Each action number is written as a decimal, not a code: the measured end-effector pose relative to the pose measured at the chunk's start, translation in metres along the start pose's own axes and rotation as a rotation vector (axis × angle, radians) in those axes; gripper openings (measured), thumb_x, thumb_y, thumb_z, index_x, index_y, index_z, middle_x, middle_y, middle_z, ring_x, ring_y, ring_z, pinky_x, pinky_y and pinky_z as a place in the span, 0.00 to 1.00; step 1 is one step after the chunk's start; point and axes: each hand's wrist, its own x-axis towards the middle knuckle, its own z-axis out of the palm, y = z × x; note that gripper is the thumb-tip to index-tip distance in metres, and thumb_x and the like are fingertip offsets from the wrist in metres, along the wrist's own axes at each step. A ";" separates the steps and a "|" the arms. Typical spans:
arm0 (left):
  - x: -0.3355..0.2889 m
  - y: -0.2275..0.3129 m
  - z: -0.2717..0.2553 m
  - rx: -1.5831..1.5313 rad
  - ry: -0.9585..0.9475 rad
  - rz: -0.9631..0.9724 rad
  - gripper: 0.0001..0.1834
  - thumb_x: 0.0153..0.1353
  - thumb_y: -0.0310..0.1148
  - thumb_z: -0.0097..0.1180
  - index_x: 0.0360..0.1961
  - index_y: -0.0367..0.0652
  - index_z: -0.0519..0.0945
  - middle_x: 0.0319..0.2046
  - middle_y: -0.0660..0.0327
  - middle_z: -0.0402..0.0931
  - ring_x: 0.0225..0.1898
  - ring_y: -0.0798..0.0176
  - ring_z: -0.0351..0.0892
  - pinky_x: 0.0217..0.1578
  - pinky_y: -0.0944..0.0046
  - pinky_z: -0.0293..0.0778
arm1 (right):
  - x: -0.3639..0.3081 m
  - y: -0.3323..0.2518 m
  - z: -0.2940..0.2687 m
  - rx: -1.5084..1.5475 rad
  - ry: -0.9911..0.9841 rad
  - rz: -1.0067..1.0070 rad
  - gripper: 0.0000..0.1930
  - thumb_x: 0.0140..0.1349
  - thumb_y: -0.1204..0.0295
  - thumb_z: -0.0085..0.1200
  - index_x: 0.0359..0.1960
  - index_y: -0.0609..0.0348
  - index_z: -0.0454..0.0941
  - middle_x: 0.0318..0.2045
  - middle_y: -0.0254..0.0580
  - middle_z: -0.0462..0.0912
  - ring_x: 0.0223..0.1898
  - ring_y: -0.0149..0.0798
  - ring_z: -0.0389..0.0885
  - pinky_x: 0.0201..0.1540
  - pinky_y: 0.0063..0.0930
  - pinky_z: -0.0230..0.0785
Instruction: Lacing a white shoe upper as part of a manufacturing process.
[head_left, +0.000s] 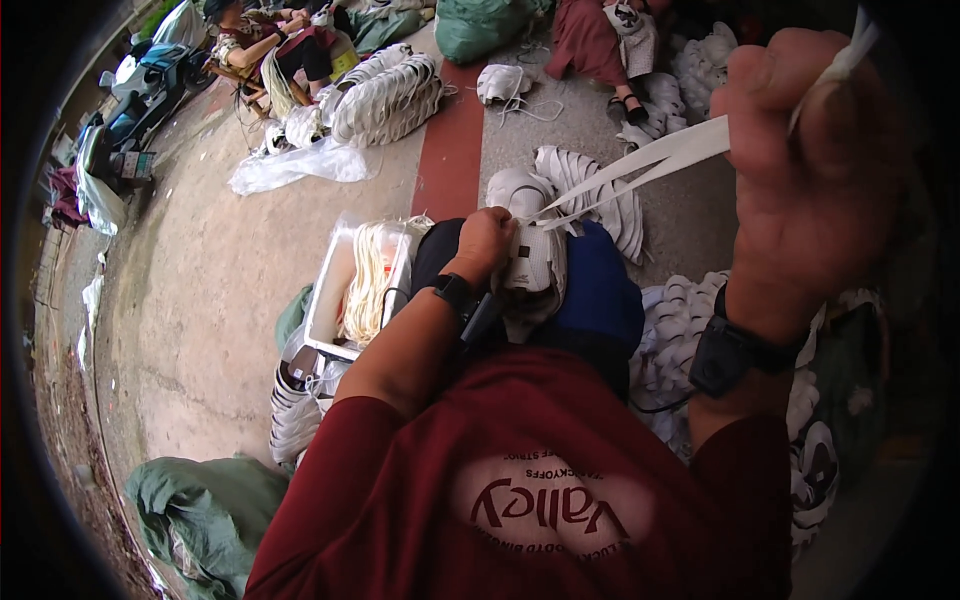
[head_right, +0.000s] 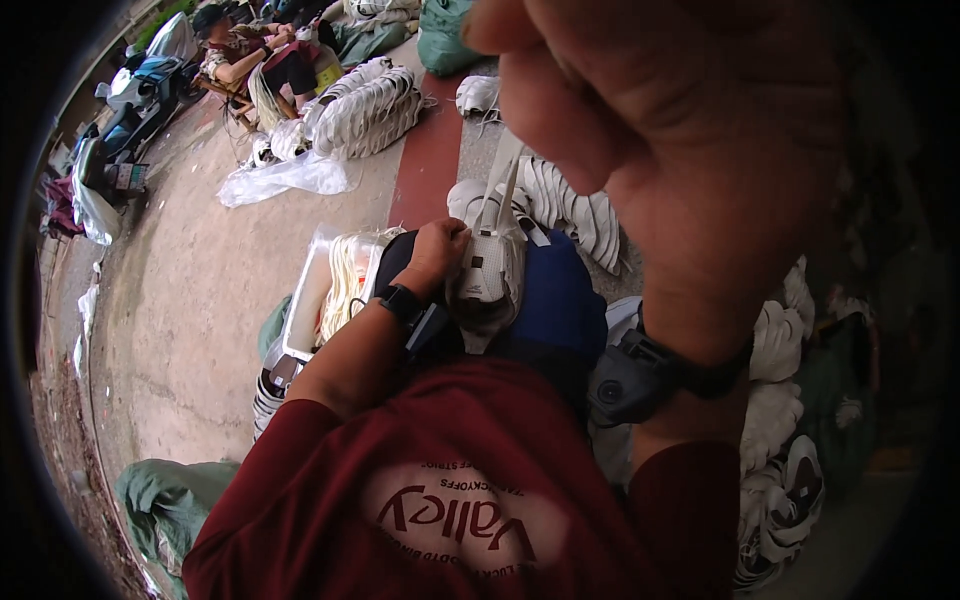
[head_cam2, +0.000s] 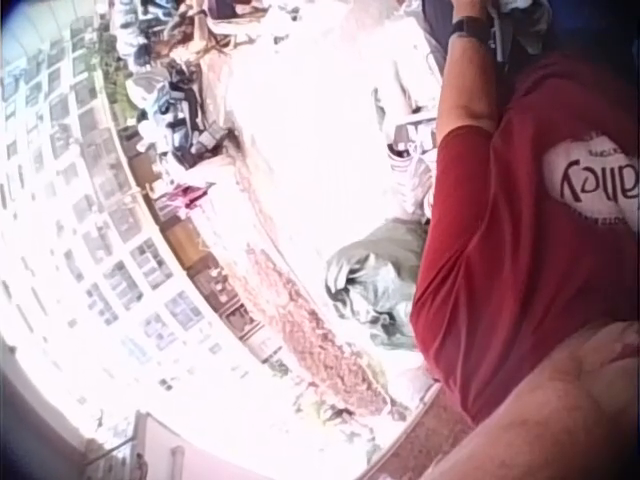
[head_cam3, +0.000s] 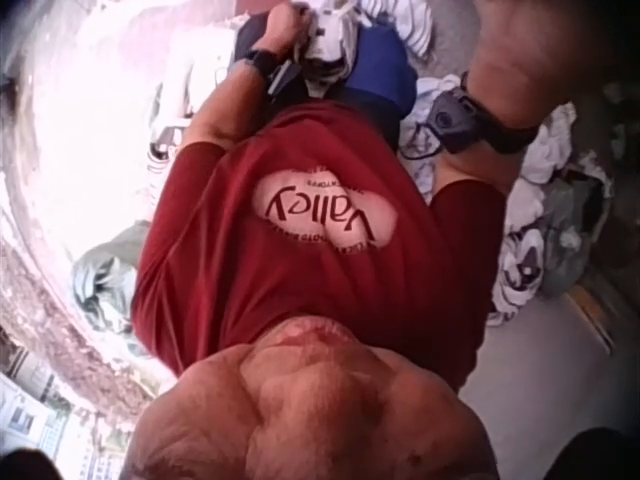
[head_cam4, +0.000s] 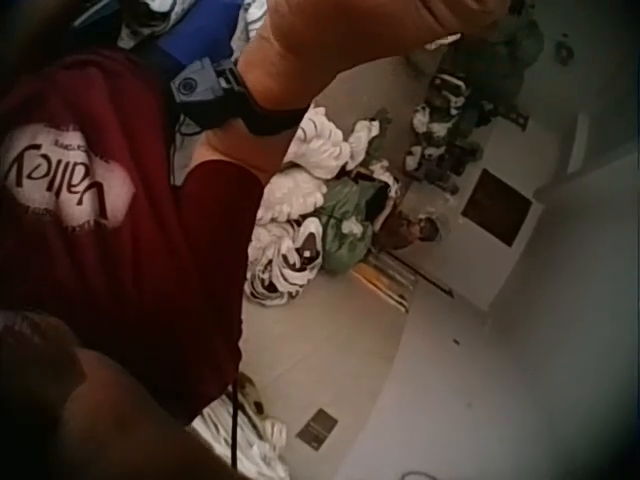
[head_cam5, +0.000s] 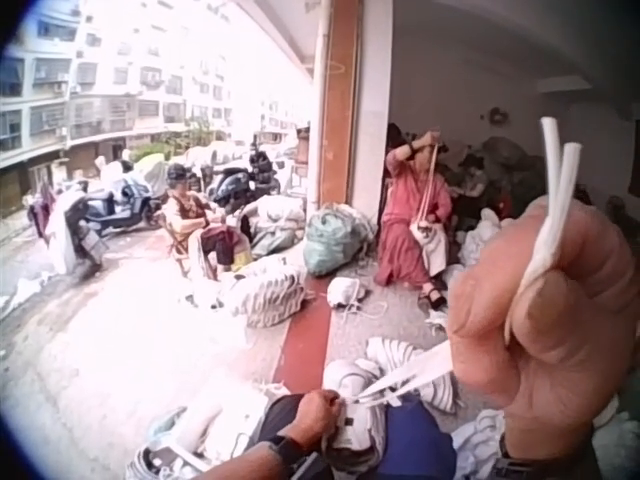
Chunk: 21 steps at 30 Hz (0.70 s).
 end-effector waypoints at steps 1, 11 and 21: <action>0.002 0.004 0.001 0.078 -0.027 -0.016 0.11 0.52 0.34 0.55 0.32 0.38 0.80 0.27 0.48 0.78 0.33 0.47 0.78 0.36 0.57 0.73 | 0.002 -0.001 0.002 -0.005 0.002 0.000 0.14 0.63 0.69 0.48 0.33 0.75 0.71 0.23 0.39 0.67 0.17 0.26 0.59 0.19 0.17 0.50; 0.010 -0.001 -0.018 -0.692 -0.361 -0.264 0.11 0.53 0.36 0.53 0.23 0.39 0.77 0.19 0.65 0.71 0.22 0.69 0.69 0.27 0.67 0.67 | -0.003 0.007 0.022 0.051 0.058 0.089 0.12 0.57 0.69 0.58 0.28 0.70 0.76 0.18 0.52 0.77 0.09 0.30 0.67 0.08 0.22 0.56; 0.018 -0.041 -0.005 -1.347 -0.330 -0.404 0.04 0.56 0.33 0.50 0.29 0.46 0.73 0.23 0.65 0.70 0.30 0.66 0.69 0.36 0.66 0.65 | 0.001 0.003 0.042 0.202 0.126 -0.023 0.07 0.54 0.80 0.57 0.31 0.74 0.76 0.20 0.53 0.78 0.12 0.30 0.70 0.11 0.21 0.60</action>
